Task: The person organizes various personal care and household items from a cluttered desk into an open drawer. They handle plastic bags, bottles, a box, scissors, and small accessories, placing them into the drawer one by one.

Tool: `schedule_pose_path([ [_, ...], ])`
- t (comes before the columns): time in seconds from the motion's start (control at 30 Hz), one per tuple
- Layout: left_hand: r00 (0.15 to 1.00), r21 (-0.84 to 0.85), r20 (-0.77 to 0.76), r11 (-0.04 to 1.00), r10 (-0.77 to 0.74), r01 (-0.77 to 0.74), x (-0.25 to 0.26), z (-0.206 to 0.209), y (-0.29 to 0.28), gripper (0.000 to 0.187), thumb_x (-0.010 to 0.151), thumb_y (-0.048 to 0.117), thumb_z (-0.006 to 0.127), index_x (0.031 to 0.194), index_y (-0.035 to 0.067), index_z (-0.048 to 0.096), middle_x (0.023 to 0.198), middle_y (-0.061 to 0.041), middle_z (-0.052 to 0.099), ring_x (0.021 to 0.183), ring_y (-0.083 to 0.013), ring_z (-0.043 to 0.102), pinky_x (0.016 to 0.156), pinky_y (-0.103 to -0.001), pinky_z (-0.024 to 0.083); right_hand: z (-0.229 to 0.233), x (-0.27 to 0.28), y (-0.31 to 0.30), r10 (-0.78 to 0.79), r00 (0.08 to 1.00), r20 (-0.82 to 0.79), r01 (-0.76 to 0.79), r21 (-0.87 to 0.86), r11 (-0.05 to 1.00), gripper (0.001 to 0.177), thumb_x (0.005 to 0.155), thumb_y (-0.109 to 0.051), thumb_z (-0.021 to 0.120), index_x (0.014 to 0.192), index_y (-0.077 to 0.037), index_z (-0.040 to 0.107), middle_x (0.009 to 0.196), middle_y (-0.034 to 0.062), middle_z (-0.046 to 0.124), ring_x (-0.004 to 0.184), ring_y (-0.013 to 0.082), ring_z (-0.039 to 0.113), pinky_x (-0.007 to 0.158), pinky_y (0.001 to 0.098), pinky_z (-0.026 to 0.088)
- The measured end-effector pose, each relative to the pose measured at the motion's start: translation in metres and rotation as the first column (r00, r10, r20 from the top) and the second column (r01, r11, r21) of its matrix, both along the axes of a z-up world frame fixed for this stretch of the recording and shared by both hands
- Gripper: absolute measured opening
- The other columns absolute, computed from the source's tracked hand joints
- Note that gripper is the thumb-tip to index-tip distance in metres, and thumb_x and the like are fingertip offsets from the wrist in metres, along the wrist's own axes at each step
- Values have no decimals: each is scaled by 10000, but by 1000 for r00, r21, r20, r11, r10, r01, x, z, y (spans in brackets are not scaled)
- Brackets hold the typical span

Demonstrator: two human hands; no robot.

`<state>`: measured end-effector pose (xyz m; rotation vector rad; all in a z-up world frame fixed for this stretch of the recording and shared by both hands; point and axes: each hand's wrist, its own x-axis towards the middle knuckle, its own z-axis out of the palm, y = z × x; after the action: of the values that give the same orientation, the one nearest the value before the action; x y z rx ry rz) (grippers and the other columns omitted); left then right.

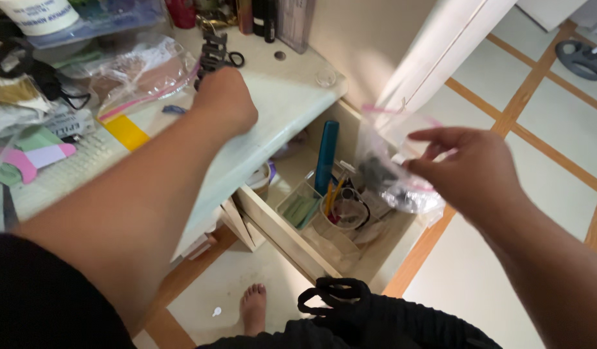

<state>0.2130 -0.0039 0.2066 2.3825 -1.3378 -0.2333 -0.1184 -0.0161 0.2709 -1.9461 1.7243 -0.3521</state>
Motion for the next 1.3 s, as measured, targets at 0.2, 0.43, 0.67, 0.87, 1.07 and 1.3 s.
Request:
schedule_pose_path([
  [0.2, 957, -84, -216, 980, -196, 182, -22, 5, 14, 78, 729, 109, 831, 797, 124, 795, 824, -108, 767, 777, -237, 764, 754, -344, 598, -10, -29, -8, 44, 938, 343, 28, -202, 979, 419, 829, -12, 799, 1240, -70, 746, 898, 32, 707, 699, 87, 610, 608, 241, 509],
  [0.43, 860, 200, -355, 868, -368, 454, -114, -46, 25, 157, 618, 91, 876, 757, 150, 834, 857, -81, 803, 763, -235, 760, 735, -355, 597, -23, -39, 0, 58, 881, 469, 26, -170, 985, 418, 829, 29, 776, 1241, -17, 729, 910, 23, 689, 695, 46, 604, 600, 173, 503],
  [0.67, 907, 284, -216, 866, -361, 412, -147, -87, 29, 164, 755, 95, 811, 915, 60, 794, 970, -200, 734, 908, -353, 723, 819, -428, 580, -19, -44, 4, -10, 894, 447, 49, -75, 996, 427, 825, 29, 766, 1244, -47, 734, 919, 36, 696, 650, 55, 584, 553, 187, 490],
  [0.87, 929, 205, -271, 927, -254, 313, -155, -57, 24, 160, 839, 133, 747, 973, 60, 794, 1035, -178, 735, 977, -351, 715, 883, -422, 570, -20, -49, 4, 101, 859, 502, -51, -112, 992, 388, 842, 5, 773, 1227, -22, 744, 913, 1, 660, 680, 4, 550, 552, 162, 440],
  [1.07, 966, -86, -184, 982, -181, 168, -121, -25, -14, 192, 922, 171, 683, 1032, 59, 794, 1099, -156, 736, 1045, -349, 708, 947, -416, 561, -15, -46, 1, 13, 915, 403, 21, -80, 997, 431, 820, -11, 784, 1245, -65, 739, 896, 12, 678, 626, 44, 551, 509, 203, 429],
  [1.3, 837, -377, 231, 747, -497, 548, -88, -41, -79, 429, 764, -23, 608, 1174, 23, 726, 1348, -212, 586, 1214, -422, 502, 984, -465, 425, -16, -32, 5, 8, 964, 264, -20, 42, 999, 420, 792, -40, 788, 1204, -113, 761, 860, 29, 711, 673, 80, 649, 607, 229, 534],
])
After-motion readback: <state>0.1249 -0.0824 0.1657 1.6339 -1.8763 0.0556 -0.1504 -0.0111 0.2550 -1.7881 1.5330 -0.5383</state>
